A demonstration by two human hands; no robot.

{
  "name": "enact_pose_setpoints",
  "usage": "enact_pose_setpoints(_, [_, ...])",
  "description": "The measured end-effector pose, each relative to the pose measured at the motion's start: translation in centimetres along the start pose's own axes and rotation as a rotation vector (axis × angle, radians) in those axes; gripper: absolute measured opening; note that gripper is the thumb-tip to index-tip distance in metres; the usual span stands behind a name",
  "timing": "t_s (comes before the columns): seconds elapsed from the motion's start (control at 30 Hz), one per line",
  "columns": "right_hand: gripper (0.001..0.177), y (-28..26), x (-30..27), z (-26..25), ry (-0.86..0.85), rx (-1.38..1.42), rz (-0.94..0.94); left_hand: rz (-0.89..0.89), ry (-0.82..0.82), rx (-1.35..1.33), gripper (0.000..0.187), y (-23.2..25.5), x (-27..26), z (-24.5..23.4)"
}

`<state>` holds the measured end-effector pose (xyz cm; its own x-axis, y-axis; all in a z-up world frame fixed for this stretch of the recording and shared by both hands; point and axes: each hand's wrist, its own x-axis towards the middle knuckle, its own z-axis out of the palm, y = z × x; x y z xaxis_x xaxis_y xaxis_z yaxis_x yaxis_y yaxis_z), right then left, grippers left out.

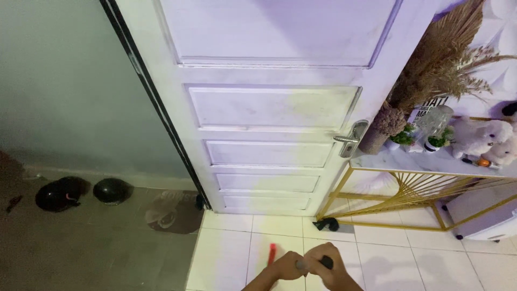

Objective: Sweeping the tiled floor in the entryway with a broom.

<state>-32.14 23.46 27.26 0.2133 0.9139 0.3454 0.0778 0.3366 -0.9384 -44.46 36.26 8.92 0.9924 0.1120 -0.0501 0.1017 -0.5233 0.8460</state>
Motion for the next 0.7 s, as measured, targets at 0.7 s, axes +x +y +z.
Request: enact_pose_setpoints(0.7, [0.03,-3.6,12.7,-12.4,-0.339,0.323,-0.182,-0.103,0.645,-0.147,0.013,3.7,12.8,-7.6])
